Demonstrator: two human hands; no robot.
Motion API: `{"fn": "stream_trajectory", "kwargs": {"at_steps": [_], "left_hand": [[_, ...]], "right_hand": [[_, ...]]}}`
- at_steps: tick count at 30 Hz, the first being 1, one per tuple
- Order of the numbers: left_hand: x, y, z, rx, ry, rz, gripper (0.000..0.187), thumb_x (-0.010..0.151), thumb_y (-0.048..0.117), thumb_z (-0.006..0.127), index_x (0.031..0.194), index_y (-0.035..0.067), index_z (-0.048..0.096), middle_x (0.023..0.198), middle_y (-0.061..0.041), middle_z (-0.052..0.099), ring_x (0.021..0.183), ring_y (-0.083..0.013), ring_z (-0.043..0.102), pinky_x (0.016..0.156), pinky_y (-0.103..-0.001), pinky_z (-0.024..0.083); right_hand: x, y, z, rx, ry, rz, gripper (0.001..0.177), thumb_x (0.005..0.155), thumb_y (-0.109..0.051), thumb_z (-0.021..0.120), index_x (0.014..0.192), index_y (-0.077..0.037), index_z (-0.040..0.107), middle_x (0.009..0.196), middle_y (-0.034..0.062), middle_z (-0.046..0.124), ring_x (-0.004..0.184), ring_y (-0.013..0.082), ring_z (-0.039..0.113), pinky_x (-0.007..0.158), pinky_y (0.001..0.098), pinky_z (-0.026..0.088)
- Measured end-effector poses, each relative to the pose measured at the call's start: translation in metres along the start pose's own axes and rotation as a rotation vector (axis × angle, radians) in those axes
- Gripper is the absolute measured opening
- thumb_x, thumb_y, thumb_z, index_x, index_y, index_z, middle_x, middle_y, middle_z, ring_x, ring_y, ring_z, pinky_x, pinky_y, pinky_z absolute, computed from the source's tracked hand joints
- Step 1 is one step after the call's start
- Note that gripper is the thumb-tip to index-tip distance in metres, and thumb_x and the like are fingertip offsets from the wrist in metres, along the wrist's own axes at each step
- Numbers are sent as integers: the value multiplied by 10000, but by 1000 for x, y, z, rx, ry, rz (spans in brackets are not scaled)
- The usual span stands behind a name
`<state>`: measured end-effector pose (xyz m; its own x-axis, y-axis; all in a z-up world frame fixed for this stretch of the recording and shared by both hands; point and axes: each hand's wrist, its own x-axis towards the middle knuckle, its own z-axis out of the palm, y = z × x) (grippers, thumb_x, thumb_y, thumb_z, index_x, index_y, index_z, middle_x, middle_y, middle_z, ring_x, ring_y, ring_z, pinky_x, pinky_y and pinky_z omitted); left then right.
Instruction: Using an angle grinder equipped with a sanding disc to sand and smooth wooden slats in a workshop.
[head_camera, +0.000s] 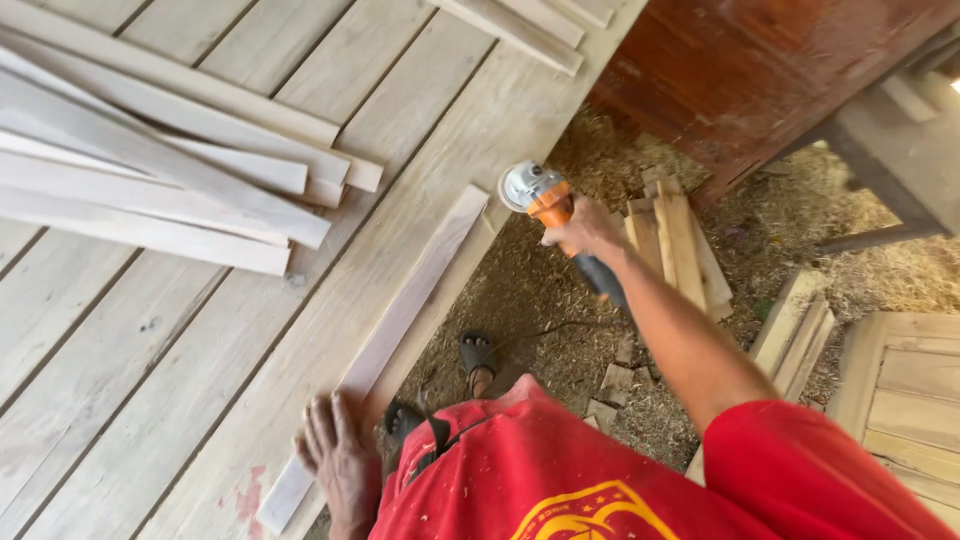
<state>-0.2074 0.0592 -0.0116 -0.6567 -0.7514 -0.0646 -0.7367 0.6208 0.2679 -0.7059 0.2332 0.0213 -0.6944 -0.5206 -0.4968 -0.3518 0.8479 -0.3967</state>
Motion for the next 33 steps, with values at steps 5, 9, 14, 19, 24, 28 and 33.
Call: {"fn": "stream_trajectory", "kwargs": {"at_steps": [5, 9, 14, 19, 24, 28, 33], "left_hand": [[7, -7, -44, 50, -204, -225, 675, 938, 381, 643, 1529, 102, 473, 1332, -154, 590, 1209, -307, 555, 1114, -480, 410], [23, -49, -21, -103, -401, -268, 434, 1065, 329, 562, 1473, 184, 589, 1348, -109, 659, 1147, -233, 641, 1045, -433, 516], [15, -60, -59, 255, -38, 108, 443, 953, 228, 612, 1373, 364, 641, 1517, -92, 531, 1374, -267, 504, 1172, -463, 368], [-26, -81, -62, -48, 76, 76, 745, 838, 547, 636, 1431, 102, 575, 1536, -214, 463, 1442, -350, 404, 1209, -530, 254], [-64, -112, -46, -99, 229, -180, 558, 1049, 414, 531, 1495, 79, 557, 1654, -237, 406, 1574, -363, 346, 1303, -519, 208], [-83, -112, -45, -91, 267, -233, 537, 1089, 362, 479, 1530, 61, 541, 1648, -241, 425, 1579, -375, 343, 1325, -495, 198], [-79, -111, -36, -68, 300, -290, 558, 1105, 343, 465, 1527, -16, 531, 1634, -210, 471, 1588, -341, 363, 1347, -473, 205]], "right_hand": [[-70, 25, 29, 1004, 61, 235, 481, 761, -219, 783, 1139, -21, 563, 828, 88, 627, 608, 186, 603, 533, 360, 549], [-152, 33, 67, 1439, -6, 212, 421, 802, -253, 752, 1103, -48, 542, 807, 98, 635, 632, 215, 650, 603, 383, 610], [-201, 48, 111, 1715, 68, 351, 456, 708, -237, 768, 1066, -67, 544, 821, 89, 659, 696, 220, 693, 673, 417, 644], [-202, 4, 96, 1278, 84, 348, 509, 712, -235, 825, 1119, -50, 584, 836, 101, 653, 658, 216, 664, 592, 388, 610], [-167, -61, 86, 827, 80, 205, 581, 671, -232, 850, 1159, -43, 598, 858, 92, 688, 648, 180, 690, 596, 354, 627], [-124, -90, 93, 485, 77, 116, 577, 657, -252, 850, 1132, -7, 632, 859, 111, 699, 644, 192, 692, 608, 350, 622], [-114, -140, 106, 174, 54, 37, 618, 666, -343, 849, 1140, -6, 640, 885, 110, 703, 673, 205, 685, 621, 358, 591]]}}
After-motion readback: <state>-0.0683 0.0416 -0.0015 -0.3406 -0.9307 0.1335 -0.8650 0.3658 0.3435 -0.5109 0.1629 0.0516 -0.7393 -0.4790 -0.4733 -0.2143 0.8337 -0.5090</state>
